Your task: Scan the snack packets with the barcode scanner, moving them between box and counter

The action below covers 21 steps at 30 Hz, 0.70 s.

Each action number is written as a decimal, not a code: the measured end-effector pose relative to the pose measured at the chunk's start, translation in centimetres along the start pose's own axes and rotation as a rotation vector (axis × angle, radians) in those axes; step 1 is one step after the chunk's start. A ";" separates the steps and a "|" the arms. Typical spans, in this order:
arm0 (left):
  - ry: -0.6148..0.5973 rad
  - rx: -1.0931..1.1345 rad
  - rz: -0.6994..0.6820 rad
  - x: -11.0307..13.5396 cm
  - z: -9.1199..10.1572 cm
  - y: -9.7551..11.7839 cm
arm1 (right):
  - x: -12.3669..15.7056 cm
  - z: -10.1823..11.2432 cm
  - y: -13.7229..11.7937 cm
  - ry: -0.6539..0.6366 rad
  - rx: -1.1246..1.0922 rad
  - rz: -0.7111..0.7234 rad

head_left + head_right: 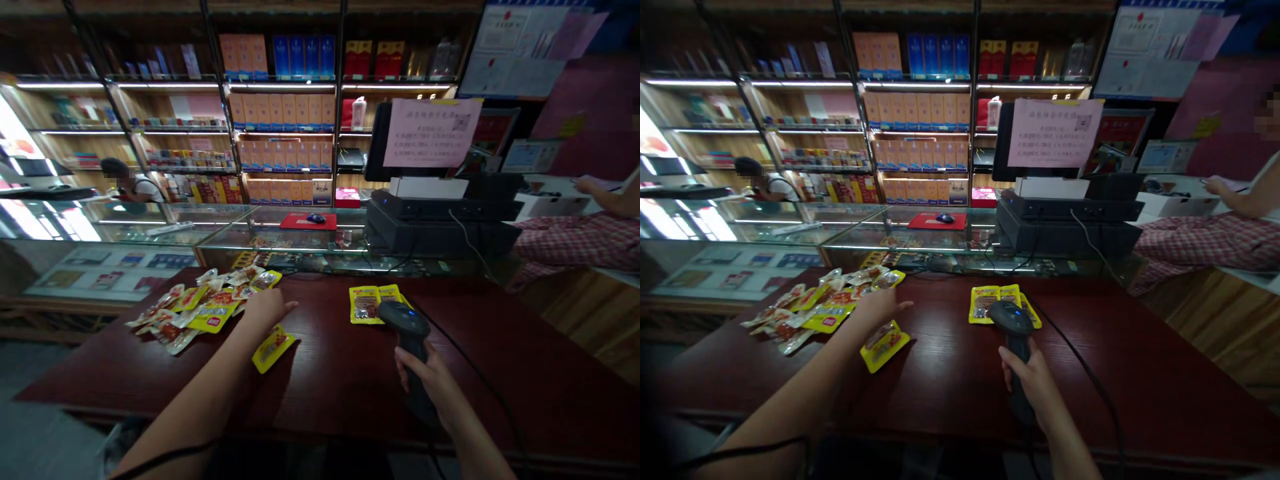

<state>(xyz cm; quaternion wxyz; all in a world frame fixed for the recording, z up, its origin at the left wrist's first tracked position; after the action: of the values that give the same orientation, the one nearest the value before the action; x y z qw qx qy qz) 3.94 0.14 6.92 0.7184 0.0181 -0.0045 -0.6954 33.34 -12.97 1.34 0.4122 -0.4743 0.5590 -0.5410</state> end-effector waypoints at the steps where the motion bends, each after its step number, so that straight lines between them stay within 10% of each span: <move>1: -0.024 -0.027 0.032 0.8 0.1 -1.7 | -0.1 -0.5 0.0 -0.009 -0.002 -0.005; 6: -0.110 0.022 0.138 4.3 -1.2 -6.4 | -0.3 -4.0 -0.3 -0.082 0.010 -0.029; 13: -0.023 0.697 -0.321 4.5 -4.4 -8.5 | -0.2 -9.5 -0.2 -0.261 -0.011 -0.035; 21: -0.125 0.733 -0.445 3.1 -6.4 -9.4 | -1.1 -14.4 0.4 -0.423 -0.096 -0.057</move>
<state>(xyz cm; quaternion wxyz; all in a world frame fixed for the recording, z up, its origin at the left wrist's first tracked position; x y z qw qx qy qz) -5.17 -3.13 0.22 0.4955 0.2303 -0.2905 -0.7855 19.55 -8.82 1.97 0.4816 -0.6119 0.4717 -0.4136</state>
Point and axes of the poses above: each hand's wrist, its own x-axis away from the middle knuckle, its own z-axis out of the back of the hand, y = z × x, the point moved 1 cm from there along -x, towards the middle knuckle
